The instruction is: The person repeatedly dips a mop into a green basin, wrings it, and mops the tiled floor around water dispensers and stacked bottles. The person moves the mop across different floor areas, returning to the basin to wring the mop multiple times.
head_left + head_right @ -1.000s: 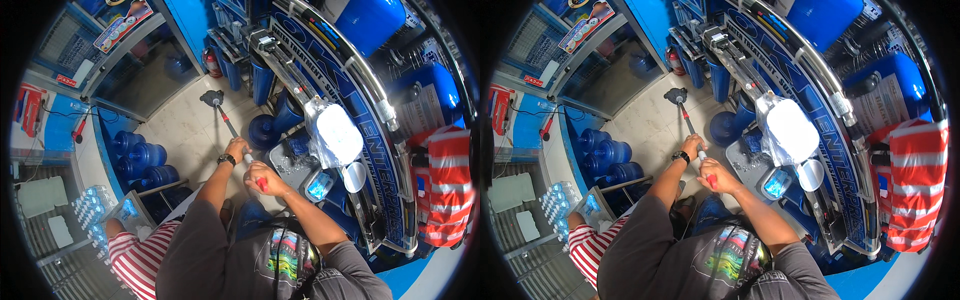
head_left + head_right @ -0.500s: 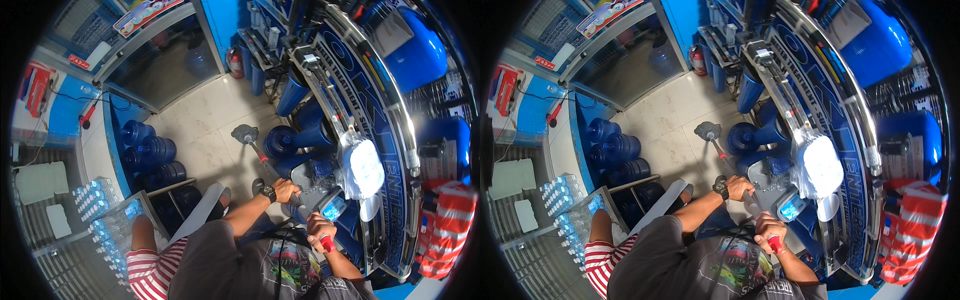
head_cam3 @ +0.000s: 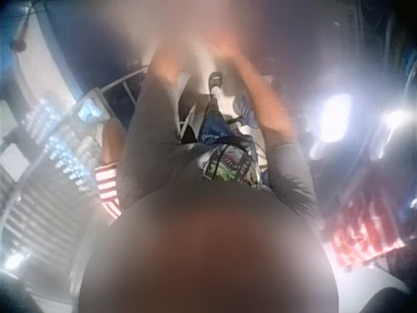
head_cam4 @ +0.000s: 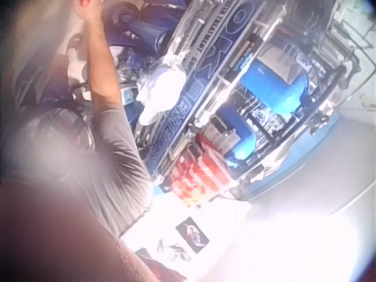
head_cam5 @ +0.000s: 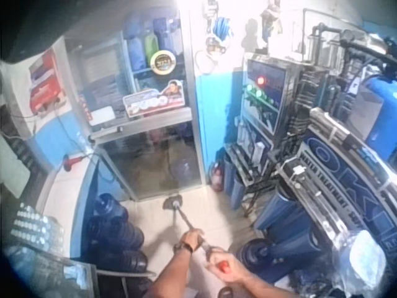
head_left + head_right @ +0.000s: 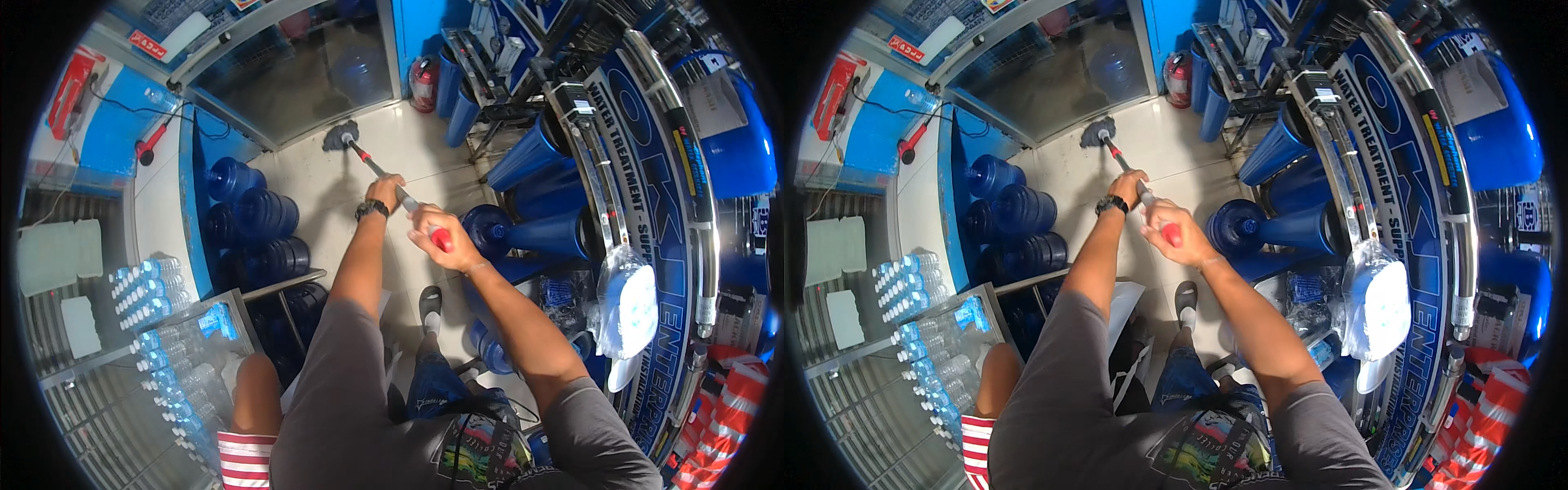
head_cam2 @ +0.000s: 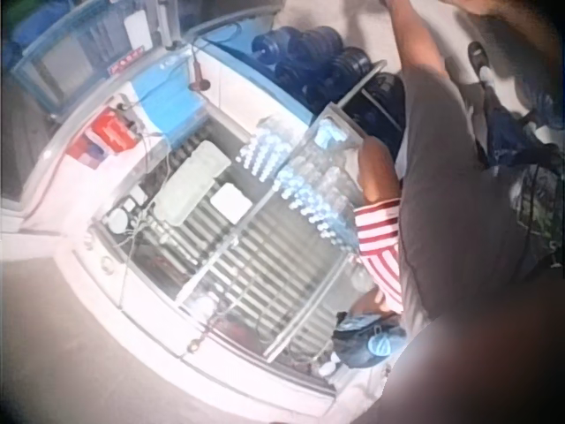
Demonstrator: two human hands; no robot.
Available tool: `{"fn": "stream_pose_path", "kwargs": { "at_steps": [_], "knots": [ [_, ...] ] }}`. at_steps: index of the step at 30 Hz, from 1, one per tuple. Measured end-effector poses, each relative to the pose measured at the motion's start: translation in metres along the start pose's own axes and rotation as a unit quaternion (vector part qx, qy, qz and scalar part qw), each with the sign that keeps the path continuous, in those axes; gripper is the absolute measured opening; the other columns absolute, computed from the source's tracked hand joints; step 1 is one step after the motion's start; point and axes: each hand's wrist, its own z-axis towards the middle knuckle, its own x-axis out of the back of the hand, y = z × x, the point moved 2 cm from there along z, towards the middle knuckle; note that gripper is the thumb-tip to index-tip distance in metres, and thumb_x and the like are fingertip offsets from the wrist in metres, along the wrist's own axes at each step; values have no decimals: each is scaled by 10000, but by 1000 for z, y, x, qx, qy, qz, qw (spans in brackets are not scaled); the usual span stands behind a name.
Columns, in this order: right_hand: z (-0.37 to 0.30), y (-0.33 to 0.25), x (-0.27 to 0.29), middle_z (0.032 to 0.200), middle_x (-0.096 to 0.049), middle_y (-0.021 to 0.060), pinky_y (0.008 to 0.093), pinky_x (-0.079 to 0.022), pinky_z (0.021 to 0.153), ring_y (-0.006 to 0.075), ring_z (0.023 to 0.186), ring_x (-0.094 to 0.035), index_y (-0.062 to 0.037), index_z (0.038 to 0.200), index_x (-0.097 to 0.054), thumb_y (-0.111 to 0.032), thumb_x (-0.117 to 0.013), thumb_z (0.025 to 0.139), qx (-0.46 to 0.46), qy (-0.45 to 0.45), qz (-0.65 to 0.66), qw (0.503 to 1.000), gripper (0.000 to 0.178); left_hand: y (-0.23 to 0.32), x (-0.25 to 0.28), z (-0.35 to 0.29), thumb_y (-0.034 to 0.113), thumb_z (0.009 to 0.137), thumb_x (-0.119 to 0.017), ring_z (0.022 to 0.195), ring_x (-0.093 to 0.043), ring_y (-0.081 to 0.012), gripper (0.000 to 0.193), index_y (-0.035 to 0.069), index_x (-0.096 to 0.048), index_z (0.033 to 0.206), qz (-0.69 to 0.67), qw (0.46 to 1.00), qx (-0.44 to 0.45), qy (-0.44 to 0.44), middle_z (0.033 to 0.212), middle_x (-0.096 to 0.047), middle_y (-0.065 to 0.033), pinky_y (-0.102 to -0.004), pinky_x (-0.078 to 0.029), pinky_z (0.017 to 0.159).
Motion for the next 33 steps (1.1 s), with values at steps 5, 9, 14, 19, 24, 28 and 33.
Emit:
{"fn": "stream_pose_path", "kwargs": {
  "at_steps": [5,9,14,19,24,28,33],
  "knots": [
    [4,34,-50,930,-659,124,442,-538,995,333,1132,-717,-48,829,-561,-10,-806,955,-17,62,20,998,278,-52,6,1,179,895,-848,1096,-761,-366,100,117,-791,949,18,999,39,-29,1137,-783,-159,-484,-609,965],
    [-48,10,-38,971,-661,152,433,-537,939,338,1037,-683,-49,840,-570,-52,-820,950,-47,-4,-3,999,273,-24,-20,-57,140,867,-905,981,-758,-407,148,111,-760,859,-101,994,1,50,1063,-766,-152,-490,-607,905],
    [-141,-90,27,931,-691,145,483,-537,960,359,1029,-719,-67,794,-577,-17,-807,916,-95,-6,-34,995,265,90,-43,-151,326,805,-925,1041,-705,-389,215,159,-791,805,-57,996,-59,-17,1030,-761,-128,-505,-581,923],
    [-211,-221,107,743,-648,49,560,-539,1046,296,835,-710,-88,669,-555,-16,-834,833,-190,22,-27,981,331,219,-62,-212,223,681,-840,973,-778,-416,257,108,-843,911,-71,942,-222,-243,954,-797,-195,-559,-621,837],
    [-245,-284,129,681,-651,44,573,-553,1024,289,782,-711,-101,630,-567,-78,-862,801,-214,12,25,977,341,282,-84,-269,263,837,-825,855,-800,-360,159,145,-850,942,-176,876,-329,-305,908,-816,-129,-479,-645,756],
    [-255,-280,111,633,-634,42,574,-576,957,276,697,-700,-106,624,-543,-87,-870,824,-140,42,92,985,383,282,-92,-301,262,812,-865,916,-801,-366,290,123,-850,1065,-225,876,-286,-318,988,-820,-145,-485,-650,819],
    [-229,-258,78,660,-626,55,574,-585,947,283,691,-687,-93,646,-522,-33,-833,855,-67,1,115,991,379,230,-75,-294,241,805,-873,934,-790,-373,336,144,-823,1123,-226,874,-324,-284,999,-813,-112,-500,-641,812]
  ]
}}
